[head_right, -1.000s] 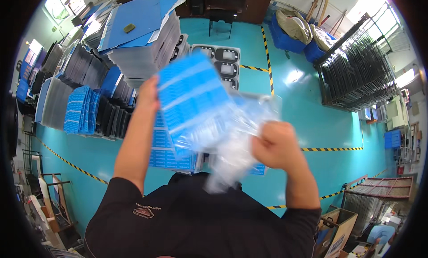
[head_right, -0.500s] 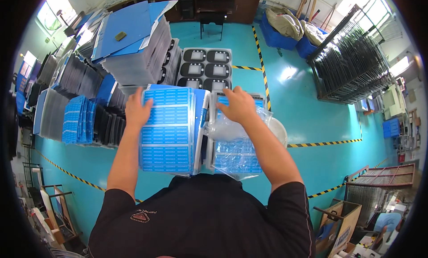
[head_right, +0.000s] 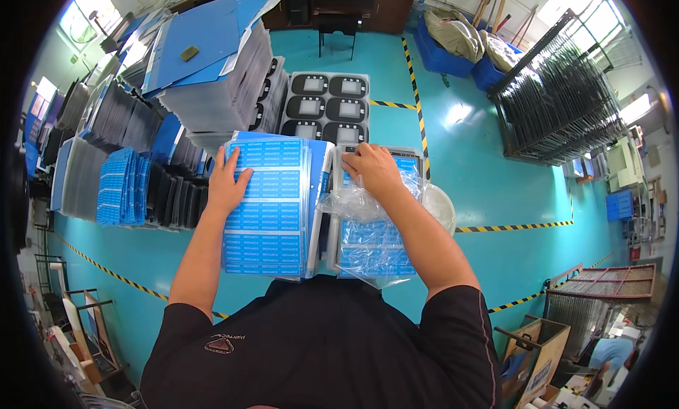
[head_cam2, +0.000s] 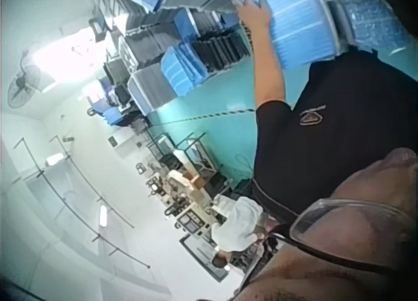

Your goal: The person sprays a machine bed with an air nozzle, removes a finished plate, and tapes a new plate onto the bed. Then, they walk to a storage area to remove plastic film from stacks of blue sheets and sort them into piles.

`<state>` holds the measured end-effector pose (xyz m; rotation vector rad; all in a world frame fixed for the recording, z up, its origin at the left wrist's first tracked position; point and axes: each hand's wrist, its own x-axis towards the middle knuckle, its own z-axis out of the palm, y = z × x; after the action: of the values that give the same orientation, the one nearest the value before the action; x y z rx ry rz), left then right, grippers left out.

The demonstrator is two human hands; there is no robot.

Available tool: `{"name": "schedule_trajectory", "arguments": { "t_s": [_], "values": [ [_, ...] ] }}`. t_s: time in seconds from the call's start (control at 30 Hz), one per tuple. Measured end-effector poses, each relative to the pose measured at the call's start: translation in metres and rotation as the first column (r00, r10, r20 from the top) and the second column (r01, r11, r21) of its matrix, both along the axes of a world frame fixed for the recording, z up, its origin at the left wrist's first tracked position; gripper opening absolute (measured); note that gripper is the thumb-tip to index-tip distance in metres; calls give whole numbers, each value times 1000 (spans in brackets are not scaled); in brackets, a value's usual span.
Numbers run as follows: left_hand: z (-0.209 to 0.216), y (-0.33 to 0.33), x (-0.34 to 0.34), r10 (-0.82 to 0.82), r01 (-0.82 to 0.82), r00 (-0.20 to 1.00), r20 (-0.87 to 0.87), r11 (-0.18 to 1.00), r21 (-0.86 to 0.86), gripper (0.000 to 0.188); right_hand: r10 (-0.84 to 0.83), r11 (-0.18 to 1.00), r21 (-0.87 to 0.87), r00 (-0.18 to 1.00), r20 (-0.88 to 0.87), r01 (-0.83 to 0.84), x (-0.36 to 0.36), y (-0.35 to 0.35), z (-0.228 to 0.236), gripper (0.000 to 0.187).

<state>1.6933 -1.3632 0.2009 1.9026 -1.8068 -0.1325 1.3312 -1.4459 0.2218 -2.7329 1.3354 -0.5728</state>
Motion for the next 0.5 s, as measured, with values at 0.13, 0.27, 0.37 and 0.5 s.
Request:
{"name": "schedule_trajectory", "arguments": {
  "t_s": [0.13, 0.27, 0.37, 0.5],
  "values": [
    [1, -1, -1, 9, -9, 1000, 5, 1000, 20, 65, 16, 1000, -6, 999, 45, -16, 2, -1, 1, 19],
    [13, -2, -9, 31, -36, 992, 120, 999, 38, 62, 85, 996, -35, 988, 126, -81, -1, -3, -1, 18],
    [28, -4, -32, 92, -94, 922, 377, 996, -13, 57, 105, 994, 4, 984, 147, -106, -4, -5, -4, 16],
    [32, -11, -83, -311, 294, 947, -78, 939, -180, 50, 62, 998, -37, 980, 191, -55, 7, 0, 0, 14]
  ]
}}
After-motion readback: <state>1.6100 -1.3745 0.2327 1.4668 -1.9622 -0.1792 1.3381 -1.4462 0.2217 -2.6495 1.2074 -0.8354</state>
